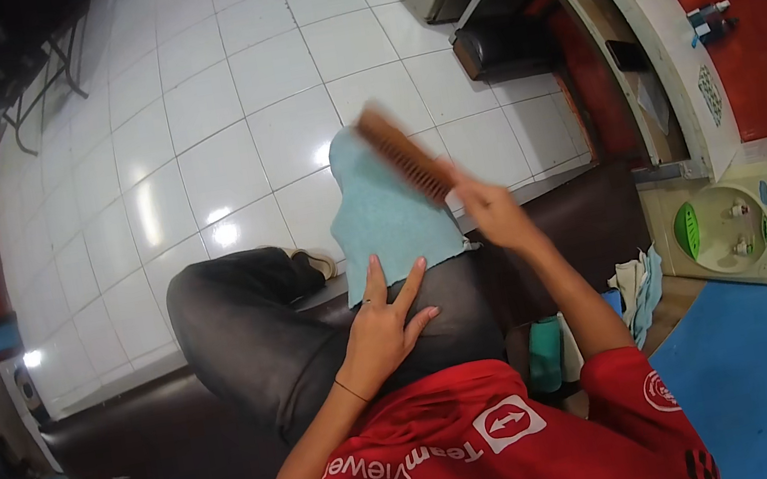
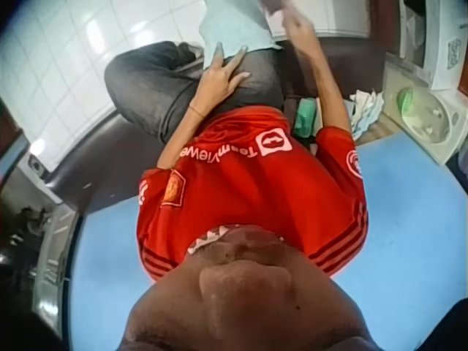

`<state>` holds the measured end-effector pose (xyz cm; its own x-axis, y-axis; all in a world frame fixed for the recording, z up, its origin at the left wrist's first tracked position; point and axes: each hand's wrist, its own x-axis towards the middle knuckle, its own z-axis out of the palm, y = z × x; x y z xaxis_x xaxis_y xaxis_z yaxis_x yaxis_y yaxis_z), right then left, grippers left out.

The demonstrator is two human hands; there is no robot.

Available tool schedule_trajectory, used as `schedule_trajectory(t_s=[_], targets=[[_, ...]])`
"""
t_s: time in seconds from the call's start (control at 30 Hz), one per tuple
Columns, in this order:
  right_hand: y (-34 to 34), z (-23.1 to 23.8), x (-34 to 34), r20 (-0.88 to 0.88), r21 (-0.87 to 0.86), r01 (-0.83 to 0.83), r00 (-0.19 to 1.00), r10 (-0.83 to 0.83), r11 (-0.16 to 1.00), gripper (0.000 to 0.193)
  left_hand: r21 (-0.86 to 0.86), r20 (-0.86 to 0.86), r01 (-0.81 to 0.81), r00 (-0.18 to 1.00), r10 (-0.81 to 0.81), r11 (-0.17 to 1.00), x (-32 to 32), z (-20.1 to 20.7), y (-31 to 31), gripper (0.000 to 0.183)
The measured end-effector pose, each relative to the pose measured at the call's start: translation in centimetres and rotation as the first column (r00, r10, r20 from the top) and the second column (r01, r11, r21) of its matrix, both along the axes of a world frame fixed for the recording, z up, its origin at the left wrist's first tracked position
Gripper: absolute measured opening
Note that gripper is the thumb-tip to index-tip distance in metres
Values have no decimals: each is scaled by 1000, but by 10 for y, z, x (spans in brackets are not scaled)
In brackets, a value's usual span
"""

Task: Brushing and folding a light blue cloth while sitting.

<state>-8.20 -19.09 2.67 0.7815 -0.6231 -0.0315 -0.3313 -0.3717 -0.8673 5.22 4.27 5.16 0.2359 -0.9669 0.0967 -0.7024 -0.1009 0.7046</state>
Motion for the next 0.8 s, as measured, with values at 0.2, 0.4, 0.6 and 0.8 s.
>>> schedule_trajectory(t_s=[0.2, 0.4, 0.6, 0.8], targets=[[-79, -49, 12, -454, -233, 142, 859, -237, 962, 46, 30, 18, 19, 1000, -20, 999, -2, 0, -5, 64], [-82, -51, 72, -325, 503, 393, 911, -253, 769, 49, 106, -17, 28, 1000, -26, 994, -2, 2, -2, 64], [-100, -67, 97, -199, 616, 238, 969, -145, 751, 39, 244, -128, 46, 992, -15, 969, 1, 6, -1, 65], [-117, -55, 82, -169, 672, 91, 985, 33, 735, 38, 288, -158, 63, 987, -18, 955, 2, 9, -8, 67]])
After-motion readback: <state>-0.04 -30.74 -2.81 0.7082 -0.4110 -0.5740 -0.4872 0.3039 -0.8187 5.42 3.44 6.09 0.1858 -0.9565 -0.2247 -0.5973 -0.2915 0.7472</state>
